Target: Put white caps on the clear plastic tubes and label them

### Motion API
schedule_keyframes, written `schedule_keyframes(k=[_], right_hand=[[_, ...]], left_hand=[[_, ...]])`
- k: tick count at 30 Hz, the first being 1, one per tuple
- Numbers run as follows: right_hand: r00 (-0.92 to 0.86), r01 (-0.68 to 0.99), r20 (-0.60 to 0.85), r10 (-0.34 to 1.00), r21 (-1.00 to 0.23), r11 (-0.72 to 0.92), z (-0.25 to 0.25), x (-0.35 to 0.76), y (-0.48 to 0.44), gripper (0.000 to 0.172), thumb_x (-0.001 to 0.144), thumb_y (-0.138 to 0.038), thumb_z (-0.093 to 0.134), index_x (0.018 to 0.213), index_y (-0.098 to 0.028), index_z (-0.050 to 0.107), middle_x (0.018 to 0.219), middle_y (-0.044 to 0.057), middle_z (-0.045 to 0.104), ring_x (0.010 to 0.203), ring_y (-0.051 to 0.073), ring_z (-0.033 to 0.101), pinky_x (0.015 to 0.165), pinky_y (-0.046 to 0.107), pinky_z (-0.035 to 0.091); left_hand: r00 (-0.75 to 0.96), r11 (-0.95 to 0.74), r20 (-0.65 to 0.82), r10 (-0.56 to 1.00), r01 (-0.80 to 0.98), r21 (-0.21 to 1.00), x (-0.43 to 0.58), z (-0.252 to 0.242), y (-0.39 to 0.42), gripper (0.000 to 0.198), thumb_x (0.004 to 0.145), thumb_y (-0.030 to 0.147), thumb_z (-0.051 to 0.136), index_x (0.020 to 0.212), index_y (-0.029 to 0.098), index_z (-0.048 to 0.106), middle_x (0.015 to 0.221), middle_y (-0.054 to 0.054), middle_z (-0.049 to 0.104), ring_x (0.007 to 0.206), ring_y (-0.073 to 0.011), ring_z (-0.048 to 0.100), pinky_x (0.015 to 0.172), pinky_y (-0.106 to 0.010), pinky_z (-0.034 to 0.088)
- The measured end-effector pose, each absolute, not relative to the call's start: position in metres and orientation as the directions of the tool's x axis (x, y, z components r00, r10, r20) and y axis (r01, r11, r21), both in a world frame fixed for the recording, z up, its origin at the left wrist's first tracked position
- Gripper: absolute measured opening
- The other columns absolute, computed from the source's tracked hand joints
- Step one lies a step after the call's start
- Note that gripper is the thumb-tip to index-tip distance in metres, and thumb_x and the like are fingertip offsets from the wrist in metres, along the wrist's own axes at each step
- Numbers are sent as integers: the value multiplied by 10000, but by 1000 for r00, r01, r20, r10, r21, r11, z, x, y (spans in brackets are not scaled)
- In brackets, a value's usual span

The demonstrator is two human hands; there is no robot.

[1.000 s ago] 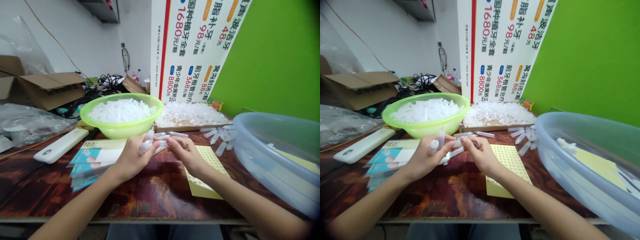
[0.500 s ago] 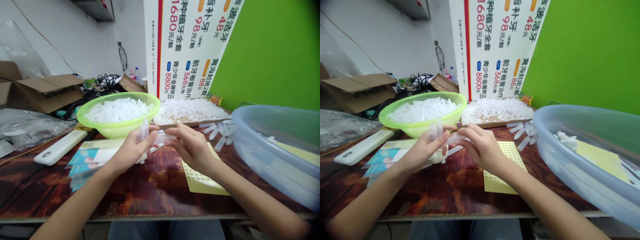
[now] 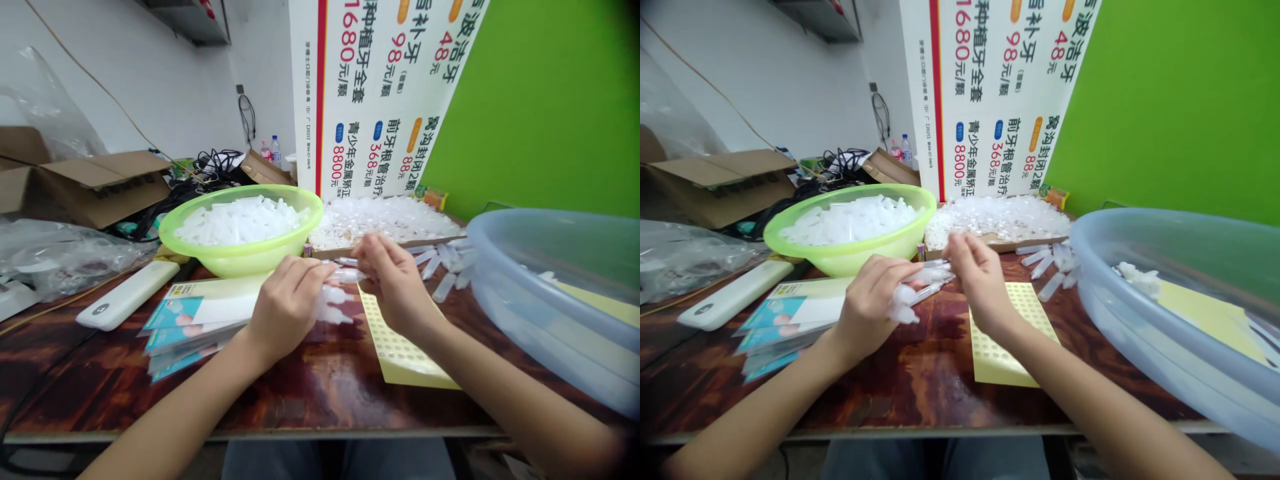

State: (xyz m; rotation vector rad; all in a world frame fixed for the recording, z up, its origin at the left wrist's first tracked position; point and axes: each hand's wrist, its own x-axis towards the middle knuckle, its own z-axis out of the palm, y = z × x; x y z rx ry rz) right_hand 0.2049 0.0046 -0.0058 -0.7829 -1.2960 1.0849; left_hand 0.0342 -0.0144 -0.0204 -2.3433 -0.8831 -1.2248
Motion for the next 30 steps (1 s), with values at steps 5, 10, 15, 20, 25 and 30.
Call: schedule_keyframes(k=[5, 10, 15, 20, 25, 30], right_hand=[[-22, -294, 122, 992, -949, 111, -2, 232, 35, 283, 766, -330, 557, 663, -230, 313, 530, -84, 271, 384, 59, 183, 375, 238, 140], [-9, -160, 158, 987, -975, 155, -7, 235, 38, 290, 736, -286, 627, 743, -241, 340, 479, -120, 285, 375, 63, 224, 391, 213, 174], [-153, -18, 248, 957, -969, 248, -5, 235, 36, 261, 782, -424, 634, 832, -194, 521, 568, -84, 391, 422, 46, 260, 410, 205, 165], [-304, 170, 321, 897, -908, 383, -2, 240, 33, 325, 857, -435, 549, 1052, -177, 584, 666, -37, 472, 544, 87, 421, 481, 219, 313], [-307, 239, 469, 828, -804, 544, -5, 237, 26, 225, 885, -376, 544, 1004, -194, 487, 790, -1, 546, 657, 108, 513, 569, 235, 411], [-483, 160, 471, 738, -781, 604, -3, 234, 18, 151, 896, -314, 537, 989, -196, 521, 969, 51, 579, 860, 164, 606, 725, 302, 509]], left_hand=[[541, -621, 429, 724, 781, 64, 33, -19, -8, 327, 772, 24, 488, 1055, 137, 605, 997, -103, 670, 934, -243, 589, 800, -365, 450], [669, -678, 270, 692, 731, -76, 38, -25, -7, 294, 782, 44, 504, 1029, 159, 614, 978, -85, 689, 964, -257, 585, 852, -412, 372], [644, -666, 338, 686, 743, -66, 40, -24, -12, 379, 784, 28, 495, 1128, 166, 575, 1186, -102, 644, 1117, -291, 511, 866, -444, 330], [420, -534, 418, 806, 819, 208, 33, -19, -12, 383, 805, 64, 500, 1163, 200, 487, 1073, -74, 681, 937, -252, 609, 887, -456, 347], [212, -401, 364, 907, 696, 596, 24, -12, -10, 317, 844, 402, 575, 1011, 208, 388, 893, -30, 606, 760, -207, 609, 667, -297, 422], [348, -460, 307, 886, 565, 686, 22, -3, -13, 232, 874, 427, 530, 929, 202, 514, 758, 41, 588, 626, -127, 507, 613, -232, 370]])
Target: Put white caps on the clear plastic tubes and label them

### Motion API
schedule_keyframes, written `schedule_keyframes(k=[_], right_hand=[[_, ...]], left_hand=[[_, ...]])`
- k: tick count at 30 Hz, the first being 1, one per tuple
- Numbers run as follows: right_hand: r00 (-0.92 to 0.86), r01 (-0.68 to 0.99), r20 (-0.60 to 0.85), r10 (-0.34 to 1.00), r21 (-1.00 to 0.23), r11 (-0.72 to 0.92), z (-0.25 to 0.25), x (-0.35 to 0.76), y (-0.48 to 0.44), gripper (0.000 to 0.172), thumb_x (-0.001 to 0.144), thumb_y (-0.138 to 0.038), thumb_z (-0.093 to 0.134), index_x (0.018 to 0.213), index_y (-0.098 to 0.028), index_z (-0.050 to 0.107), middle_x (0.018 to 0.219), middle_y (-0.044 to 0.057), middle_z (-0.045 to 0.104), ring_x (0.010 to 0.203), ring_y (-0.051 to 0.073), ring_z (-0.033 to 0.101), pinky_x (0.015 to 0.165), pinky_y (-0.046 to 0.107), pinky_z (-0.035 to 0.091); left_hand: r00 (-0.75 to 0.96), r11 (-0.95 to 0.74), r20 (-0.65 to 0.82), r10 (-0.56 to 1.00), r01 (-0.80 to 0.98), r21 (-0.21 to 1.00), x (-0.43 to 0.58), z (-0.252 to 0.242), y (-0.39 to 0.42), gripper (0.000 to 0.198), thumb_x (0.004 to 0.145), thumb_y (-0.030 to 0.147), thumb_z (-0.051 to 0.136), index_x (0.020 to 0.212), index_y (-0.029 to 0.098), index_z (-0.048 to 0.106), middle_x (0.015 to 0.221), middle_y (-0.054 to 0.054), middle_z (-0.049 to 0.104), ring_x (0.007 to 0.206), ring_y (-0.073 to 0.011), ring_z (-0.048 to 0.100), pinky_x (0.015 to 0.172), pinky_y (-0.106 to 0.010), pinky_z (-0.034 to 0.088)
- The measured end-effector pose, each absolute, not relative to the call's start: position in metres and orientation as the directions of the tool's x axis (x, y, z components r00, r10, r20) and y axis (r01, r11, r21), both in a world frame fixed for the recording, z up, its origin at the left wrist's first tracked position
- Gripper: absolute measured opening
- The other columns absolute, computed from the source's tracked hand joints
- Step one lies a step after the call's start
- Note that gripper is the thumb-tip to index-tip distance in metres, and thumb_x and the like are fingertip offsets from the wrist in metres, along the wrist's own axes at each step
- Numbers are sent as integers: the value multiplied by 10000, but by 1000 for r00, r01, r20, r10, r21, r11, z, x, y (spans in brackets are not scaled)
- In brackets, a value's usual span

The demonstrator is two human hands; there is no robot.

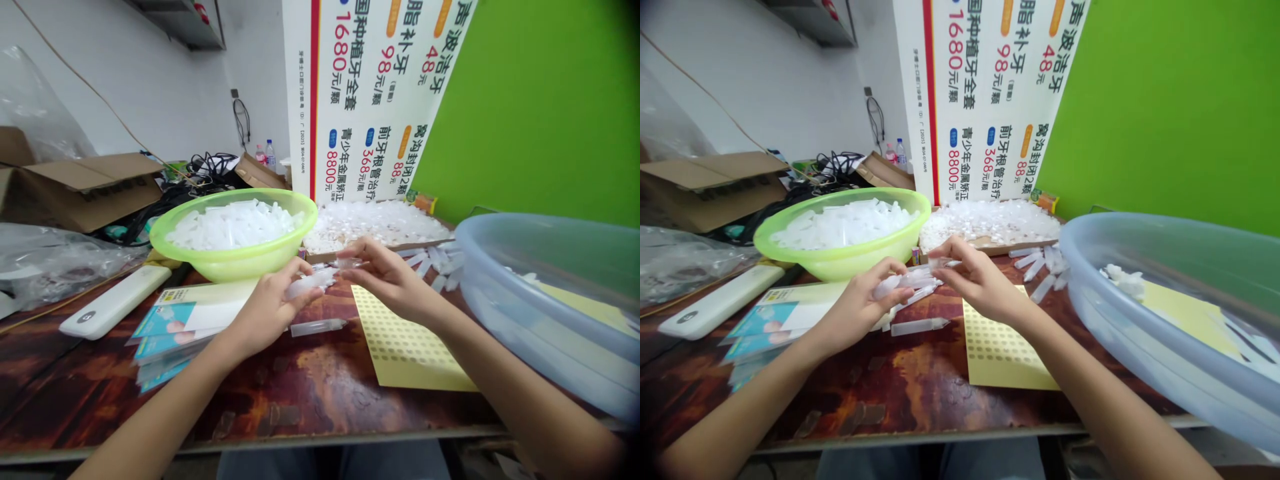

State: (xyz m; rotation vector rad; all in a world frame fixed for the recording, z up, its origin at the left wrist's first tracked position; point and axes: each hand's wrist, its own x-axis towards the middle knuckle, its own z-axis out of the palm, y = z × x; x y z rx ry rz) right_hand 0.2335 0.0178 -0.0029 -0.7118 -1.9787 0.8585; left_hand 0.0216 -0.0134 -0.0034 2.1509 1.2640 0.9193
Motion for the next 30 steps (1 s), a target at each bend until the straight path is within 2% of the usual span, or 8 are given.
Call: schedule_keyframes(k=[7, 11, 17, 20, 23, 26, 28, 30], right_hand=[[-459, 161, 561, 689, -710, 685, -3, 237, 20, 93, 910, -278, 523, 976, -216, 547, 1019, 48, 623, 908, 169, 629, 761, 298, 526], [-532, 168, 507, 678, -722, 671, -2, 236, 17, 82, 908, -266, 521, 965, -210, 541, 1037, 64, 634, 929, 184, 633, 765, 304, 524], [-572, 303, 521, 634, -583, 753, -12, 222, 16, 106, 931, -258, 456, 943, -188, 534, 875, 57, 659, 781, 165, 615, 689, 272, 455], [-528, 407, 495, 690, -565, 717, -19, 217, 20, 347, 966, -378, 342, 723, -183, 493, 607, -2, 540, 554, 126, 502, 562, 246, 367], [-554, 449, 460, 694, -537, 714, -17, 221, 23, 492, 962, -484, 282, 624, -178, 468, 546, -23, 436, 508, 107, 407, 516, 239, 291], [-600, 438, 432, 673, -526, 729, -7, 231, 24, 339, 895, -493, 493, 893, -167, 589, 604, -34, 462, 556, 111, 428, 531, 225, 315], [-606, 428, 457, 651, -502, 751, -2, 237, 24, 317, 867, -404, 588, 1087, -178, 559, 673, -27, 506, 598, 114, 457, 564, 220, 349], [-629, 417, 463, 625, -477, 773, 0, 239, 24, 213, 895, -325, 557, 1047, -175, 564, 732, -5, 554, 622, 113, 479, 588, 221, 368]], left_hand=[[259, -447, 365, 894, 472, 760, 24, -5, -13, 240, 847, 412, 588, 920, 190, 640, 771, 43, 640, 671, -125, 537, 633, -213, 387], [232, -428, 360, 904, 467, 774, 24, -8, -12, 276, 841, 434, 593, 929, 184, 670, 784, 26, 673, 676, -138, 567, 623, -221, 408], [278, -522, 445, 852, 527, 670, 25, -13, -11, 264, 854, 365, 599, 1021, 184, 694, 971, -19, 733, 856, -189, 655, 781, -264, 465], [294, -564, 494, 818, 577, 590, 26, -17, -11, 259, 864, 334, 585, 1027, 169, 700, 1026, -50, 732, 919, -215, 671, 832, -289, 476], [318, -588, 514, 796, 608, 534, 26, -19, -12, 272, 876, 326, 566, 1063, 170, 688, 1069, -61, 721, 951, -227, 671, 863, -315, 479], [293, -550, 488, 822, 630, 548, 25, -18, -14, 275, 873, 320, 566, 1069, 168, 682, 1076, -63, 718, 961, -240, 666, 863, -336, 482], [278, -523, 461, 843, 626, 578, 24, -16, -14, 269, 870, 325, 569, 1060, 174, 683, 1063, -55, 721, 954, -241, 665, 851, -337, 482], [284, -520, 447, 848, 603, 604, 24, -15, -13, 260, 868, 336, 574, 1050, 188, 686, 1046, -40, 726, 941, -231, 665, 845, -324, 477]])
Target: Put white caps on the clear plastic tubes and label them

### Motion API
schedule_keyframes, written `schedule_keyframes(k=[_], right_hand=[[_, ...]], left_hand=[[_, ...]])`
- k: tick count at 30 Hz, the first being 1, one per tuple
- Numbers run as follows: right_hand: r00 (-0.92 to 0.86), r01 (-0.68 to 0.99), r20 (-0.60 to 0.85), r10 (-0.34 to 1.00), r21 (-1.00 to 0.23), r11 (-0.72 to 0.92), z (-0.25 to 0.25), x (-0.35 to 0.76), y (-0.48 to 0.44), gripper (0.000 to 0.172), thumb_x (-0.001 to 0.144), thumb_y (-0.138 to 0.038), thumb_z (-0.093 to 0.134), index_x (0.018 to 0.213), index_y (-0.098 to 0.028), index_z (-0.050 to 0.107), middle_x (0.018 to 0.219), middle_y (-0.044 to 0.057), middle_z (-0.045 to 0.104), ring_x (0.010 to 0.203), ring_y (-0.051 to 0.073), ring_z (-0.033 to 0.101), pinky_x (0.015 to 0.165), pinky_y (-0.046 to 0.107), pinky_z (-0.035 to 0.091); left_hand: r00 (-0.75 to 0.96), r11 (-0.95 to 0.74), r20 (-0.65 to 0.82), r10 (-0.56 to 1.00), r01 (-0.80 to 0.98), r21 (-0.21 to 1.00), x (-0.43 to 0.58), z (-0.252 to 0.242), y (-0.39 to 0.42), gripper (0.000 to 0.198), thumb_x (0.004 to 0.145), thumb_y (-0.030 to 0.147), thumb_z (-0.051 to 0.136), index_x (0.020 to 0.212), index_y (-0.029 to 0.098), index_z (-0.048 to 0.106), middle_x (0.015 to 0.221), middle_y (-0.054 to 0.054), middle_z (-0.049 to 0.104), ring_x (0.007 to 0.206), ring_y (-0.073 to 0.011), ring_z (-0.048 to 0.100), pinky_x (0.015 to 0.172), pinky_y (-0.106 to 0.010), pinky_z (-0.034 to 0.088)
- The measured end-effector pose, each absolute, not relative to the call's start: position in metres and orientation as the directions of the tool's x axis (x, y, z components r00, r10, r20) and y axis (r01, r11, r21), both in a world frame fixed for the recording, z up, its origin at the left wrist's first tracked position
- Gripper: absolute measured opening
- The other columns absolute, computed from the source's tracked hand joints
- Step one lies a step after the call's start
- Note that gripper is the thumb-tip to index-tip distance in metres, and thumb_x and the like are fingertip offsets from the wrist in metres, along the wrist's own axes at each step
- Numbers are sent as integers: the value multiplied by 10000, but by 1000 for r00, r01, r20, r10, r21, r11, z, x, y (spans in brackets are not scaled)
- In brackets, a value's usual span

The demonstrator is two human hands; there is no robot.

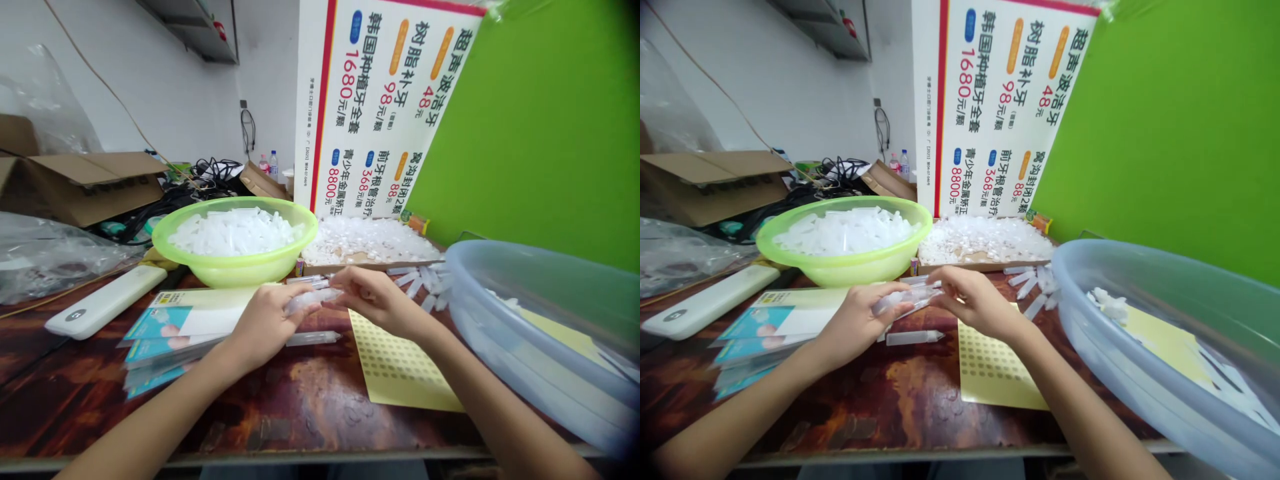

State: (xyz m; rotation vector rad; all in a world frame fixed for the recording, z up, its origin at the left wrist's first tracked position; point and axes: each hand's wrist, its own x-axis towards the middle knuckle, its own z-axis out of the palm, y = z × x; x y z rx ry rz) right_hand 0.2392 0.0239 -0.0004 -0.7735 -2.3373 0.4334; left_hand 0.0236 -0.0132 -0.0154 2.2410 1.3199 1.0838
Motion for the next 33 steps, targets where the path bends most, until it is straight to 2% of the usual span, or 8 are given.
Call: schedule_keyframes(k=[3, 13, 18, 22, 24, 27, 30, 33], right_hand=[[-643, 462, 435, 631, -437, 772, -2, 238, 24, 272, 957, -312, 416, 791, -164, 573, 669, 9, 571, 584, 116, 489, 576, 232, 362], [-653, 496, 525, 546, -249, 832, -10, 228, 15, 441, 984, -414, 297, 769, -161, 587, 657, 39, 582, 599, 149, 534, 569, 247, 363], [-672, 491, 581, 459, -115, 864, -4, 229, 8, 261, 949, -353, 429, 1083, -162, 545, 876, 69, 590, 674, 149, 542, 606, 242, 380], [-641, 445, 578, 505, -257, 858, -9, 222, 5, 276, 948, -277, 359, 719, -188, 484, 670, 12, 476, 562, 122, 427, 536, 242, 310], [-549, 391, 565, 616, -478, 787, -16, 215, 5, 356, 923, -326, 383, 589, -204, 363, 548, -29, 367, 491, 103, 339, 495, 245, 261], [-422, 179, 456, 783, -805, 565, -27, 204, 3, 436, 883, -439, 398, 524, -209, 308, 488, -46, 290, 459, 89, 269, 459, 243, 228], [-359, -33, 216, 908, -975, 219, -30, 194, -3, 419, 844, -457, 429, 522, -216, 310, 460, -60, 275, 424, 79, 227, 418, 235, 205], [-432, -110, -74, 899, -985, -134, -24, 191, -8, 397, 841, -408, 409, 521, -225, 262, 422, -81, 216, 380, 72, 160, 377, 229, 149]], left_hand=[[287, -518, 437, 852, 577, 631, 24, -14, -13, 251, 859, 348, 588, 1030, 195, 693, 1015, -27, 732, 912, -218, 662, 838, -307, 464], [389, -470, 307, 869, 453, 757, 24, -3, -18, 257, 857, 342, 582, 1038, 193, 688, 926, -9, 707, 845, -187, 605, 772, -258, 422], [489, -304, 111, 865, 336, 891, 20, 2, -18, 328, 899, 420, 497, 722, 159, 586, 605, 47, 524, 535, -90, 442, 528, -201, 334], [567, -283, 57, 821, 319, 904, 19, 1, -19, 426, 934, 459, 401, 645, 163, 503, 524, 59, 425, 445, -75, 343, 450, -201, 275], [539, -460, 208, 816, 389, 798, 23, -3, -21, 335, 939, 390, 414, 769, 160, 589, 624, 23, 554, 536, -106, 468, 527, -214, 361], [546, -764, 548, 634, 551, 334, 29, -9, -25, 245, 919, 235, 422, 994, 138, 634, 819, -60, 672, 698, -176, 588, 616, -260, 415], [599, -741, 706, 377, 653, -159, 33, -13, -27, 246, 920, 186, 437, 1014, 84, 639, 696, -79, 660, 616, -187, 579, 545, -274, 380], [642, -642, 707, 297, 682, -350, 34, -15, -25, 218, 923, 140, 458, 1046, 85, 630, 741, -75, 687, 647, -185, 582, 580, -281, 404]])
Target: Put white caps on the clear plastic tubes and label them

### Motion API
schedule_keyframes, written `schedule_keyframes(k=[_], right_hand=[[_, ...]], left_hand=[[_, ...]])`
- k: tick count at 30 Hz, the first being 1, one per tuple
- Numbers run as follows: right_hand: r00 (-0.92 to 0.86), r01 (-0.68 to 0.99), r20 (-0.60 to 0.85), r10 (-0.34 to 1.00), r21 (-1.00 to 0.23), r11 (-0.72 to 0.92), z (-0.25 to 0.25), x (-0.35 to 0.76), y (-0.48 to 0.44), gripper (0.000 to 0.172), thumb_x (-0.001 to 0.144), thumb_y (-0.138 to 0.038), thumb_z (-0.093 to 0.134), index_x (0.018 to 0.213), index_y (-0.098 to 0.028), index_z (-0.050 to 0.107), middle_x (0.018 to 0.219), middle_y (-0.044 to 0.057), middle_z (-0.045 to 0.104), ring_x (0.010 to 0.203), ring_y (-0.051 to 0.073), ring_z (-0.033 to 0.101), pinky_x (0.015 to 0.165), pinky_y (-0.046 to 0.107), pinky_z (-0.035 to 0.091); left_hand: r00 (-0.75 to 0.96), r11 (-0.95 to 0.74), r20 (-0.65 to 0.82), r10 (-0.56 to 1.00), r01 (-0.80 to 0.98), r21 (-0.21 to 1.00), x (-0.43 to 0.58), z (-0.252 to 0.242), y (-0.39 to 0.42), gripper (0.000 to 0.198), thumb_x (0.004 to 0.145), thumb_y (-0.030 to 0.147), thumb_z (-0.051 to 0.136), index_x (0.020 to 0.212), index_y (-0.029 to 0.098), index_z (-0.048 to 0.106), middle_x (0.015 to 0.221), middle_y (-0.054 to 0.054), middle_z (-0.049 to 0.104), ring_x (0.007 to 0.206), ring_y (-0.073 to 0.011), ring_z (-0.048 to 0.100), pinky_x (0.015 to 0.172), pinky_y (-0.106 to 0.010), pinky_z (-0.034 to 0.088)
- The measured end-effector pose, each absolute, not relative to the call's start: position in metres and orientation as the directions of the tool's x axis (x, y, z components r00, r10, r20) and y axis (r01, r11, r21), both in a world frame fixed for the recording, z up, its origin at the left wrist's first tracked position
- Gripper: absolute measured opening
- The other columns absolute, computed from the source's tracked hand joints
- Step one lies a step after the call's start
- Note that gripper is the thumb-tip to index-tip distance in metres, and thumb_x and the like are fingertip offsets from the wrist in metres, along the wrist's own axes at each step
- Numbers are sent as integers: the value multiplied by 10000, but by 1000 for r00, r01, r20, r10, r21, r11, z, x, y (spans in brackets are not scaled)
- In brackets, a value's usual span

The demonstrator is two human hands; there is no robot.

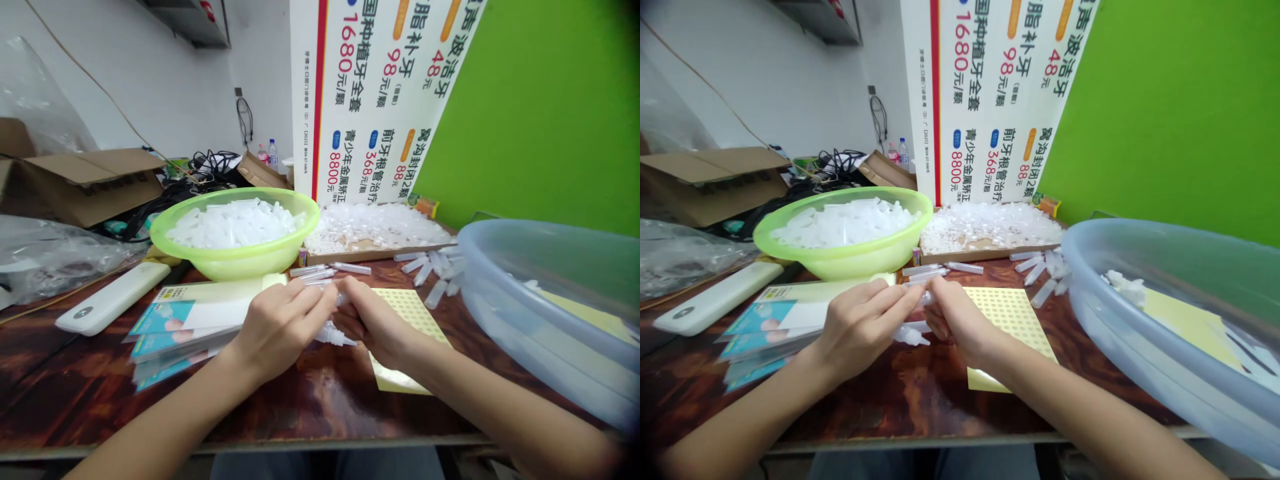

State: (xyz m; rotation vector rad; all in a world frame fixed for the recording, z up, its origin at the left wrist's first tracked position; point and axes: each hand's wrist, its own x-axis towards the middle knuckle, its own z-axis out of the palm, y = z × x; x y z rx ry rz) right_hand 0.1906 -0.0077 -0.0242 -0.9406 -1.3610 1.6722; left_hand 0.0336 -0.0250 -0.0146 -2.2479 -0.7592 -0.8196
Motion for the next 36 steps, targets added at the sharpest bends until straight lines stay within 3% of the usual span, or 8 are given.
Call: schedule_keyframes(k=[5, 8, 11, 16, 23, 28, 32, 36], right_hand=[[-416, 25, -135, 899, -990, -137, -11, 209, 7, 484, 855, -543, 430, 516, -208, 342, 422, -73, 288, 383, 65, 187, 387, 227, 129], [-294, 215, -7, 956, -975, 59, -8, 232, 29, 508, 830, -596, 485, 526, -194, 421, 431, -68, 306, 404, 70, 228, 407, 236, 169], [-409, 484, -27, 912, -854, 191, -12, 250, 48, 503, 815, -610, 503, 575, -170, 542, 496, -21, 438, 463, 98, 371, 450, 244, 269], [-283, 743, 179, 942, -580, 334, -29, 252, 62, 405, 761, -564, 590, 839, -167, 564, 714, 42, 551, 622, 170, 510, 527, 271, 369], [-14, 590, 633, 774, -620, 517, -29, 245, 62, 204, 769, -156, 512, 928, -201, 392, 967, 98, 454, 930, 222, 502, 855, 412, 445], [-181, 129, 519, 835, -829, 543, -9, 240, 41, 245, 772, -295, 670, 917, -205, 494, 875, 43, 583, 754, 165, 586, 694, 339, 525], [-287, 9, 509, 811, -845, 534, -3, 235, 29, 212, 728, -312, 736, 882, -192, 654, 1004, 68, 605, 888, 186, 608, 750, 346, 549], [-348, 46, 513, 785, -827, 560, -4, 233, 26, 229, 782, -305, 698, 997, -226, 692, 980, 60, 622, 913, 184, 606, 783, 345, 540]], left_hand=[[620, -679, 717, 319, 677, -283, 31, -11, -22, 318, 936, 118, 425, 1221, 183, 548, 1284, -115, 577, 1177, -269, 479, 951, -395, 385], [634, -782, 609, 476, 622, -36, 32, -10, -31, 247, 932, 199, 471, 1158, 165, 565, 1146, -120, 629, 1061, -246, 547, 886, -367, 427], [785, -830, 269, 558, 524, 192, 39, -16, -40, 143, 923, 205, 469, 961, 170, 602, 866, -52, 655, 784, -179, 599, 688, -277, 469], [805, -825, 183, 564, 535, 183, 54, -36, -41, 164, 865, 116, 478, 961, 173, 599, 953, -83, 643, 892, -228, 598, 770, -342, 492], [643, -702, 316, 698, 527, 479, 54, -38, -35, 403, 851, 48, 444, 1219, 203, 497, 1192, -86, 602, 1100, -229, 565, 930, -379, 467], [234, -323, 252, 939, 341, 883, 45, -19, -33, 313, 842, 323, 587, 1022, 246, 342, 816, 25, 597, 696, -142, 593, 678, -288, 482], [235, -227, 182, 955, 181, 957, 31, -11, -25, 204, 906, 344, 455, 855, 244, 285, 601, 97, 417, 479, -73, 403, 488, -187, 345], [261, -227, 182, 948, 155, 962, 22, -9, -19, 174, 913, 374, 473, 945, 224, 391, 708, 50, 522, 511, -68, 444, 465, -178, 339]])
